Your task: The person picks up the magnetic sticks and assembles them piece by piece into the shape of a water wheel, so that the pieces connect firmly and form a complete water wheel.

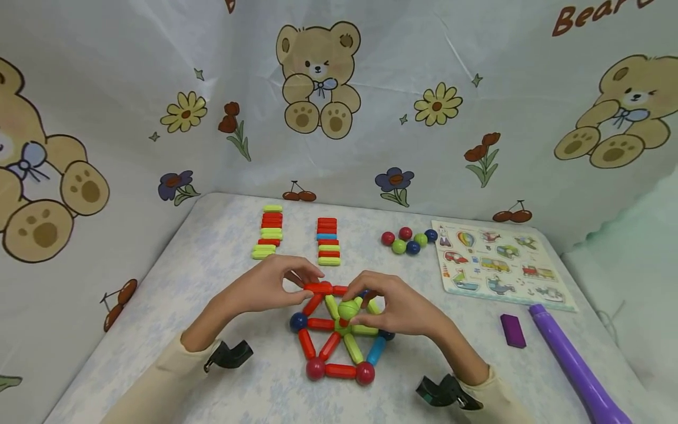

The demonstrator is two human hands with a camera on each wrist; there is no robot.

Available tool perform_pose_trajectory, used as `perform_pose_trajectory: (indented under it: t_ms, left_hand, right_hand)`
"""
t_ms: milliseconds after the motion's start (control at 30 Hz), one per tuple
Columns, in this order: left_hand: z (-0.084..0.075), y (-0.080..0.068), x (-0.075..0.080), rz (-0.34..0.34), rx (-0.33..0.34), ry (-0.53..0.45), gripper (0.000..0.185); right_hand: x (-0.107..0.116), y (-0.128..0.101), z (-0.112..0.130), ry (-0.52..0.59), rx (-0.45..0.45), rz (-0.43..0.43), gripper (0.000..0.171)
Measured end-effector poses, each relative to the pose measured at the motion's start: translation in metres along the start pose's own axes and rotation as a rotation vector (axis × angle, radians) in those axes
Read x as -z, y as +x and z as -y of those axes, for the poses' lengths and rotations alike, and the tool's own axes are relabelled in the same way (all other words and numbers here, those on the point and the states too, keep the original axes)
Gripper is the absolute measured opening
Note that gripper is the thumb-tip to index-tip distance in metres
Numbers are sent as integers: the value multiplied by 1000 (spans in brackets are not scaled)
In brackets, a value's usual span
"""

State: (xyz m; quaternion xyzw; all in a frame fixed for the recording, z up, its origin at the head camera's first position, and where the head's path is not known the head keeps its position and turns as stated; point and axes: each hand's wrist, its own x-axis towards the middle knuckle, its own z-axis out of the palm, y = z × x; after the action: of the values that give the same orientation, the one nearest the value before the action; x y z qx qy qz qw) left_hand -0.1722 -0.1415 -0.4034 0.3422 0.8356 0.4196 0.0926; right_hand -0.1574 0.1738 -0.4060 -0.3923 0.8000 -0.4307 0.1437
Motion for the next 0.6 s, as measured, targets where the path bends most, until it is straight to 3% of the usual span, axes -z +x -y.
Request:
perform_pose_trajectory:
  t_ms: [133, 400, 600]
  left_hand:
    - [-11, -5, 1, 40, -3, -5, 36]
    - [-22, -8, -4, 76, -72, -56, 33]
    - [-25, -7, -7, 90, -59, -33, 31]
  right_hand:
    - [-1, 0, 1, -2, -2, -5, 35]
    - [-1, 0, 1, -9, 2, -11, 35]
    - [-1, 1, 0, -7, 16, -12, 35]
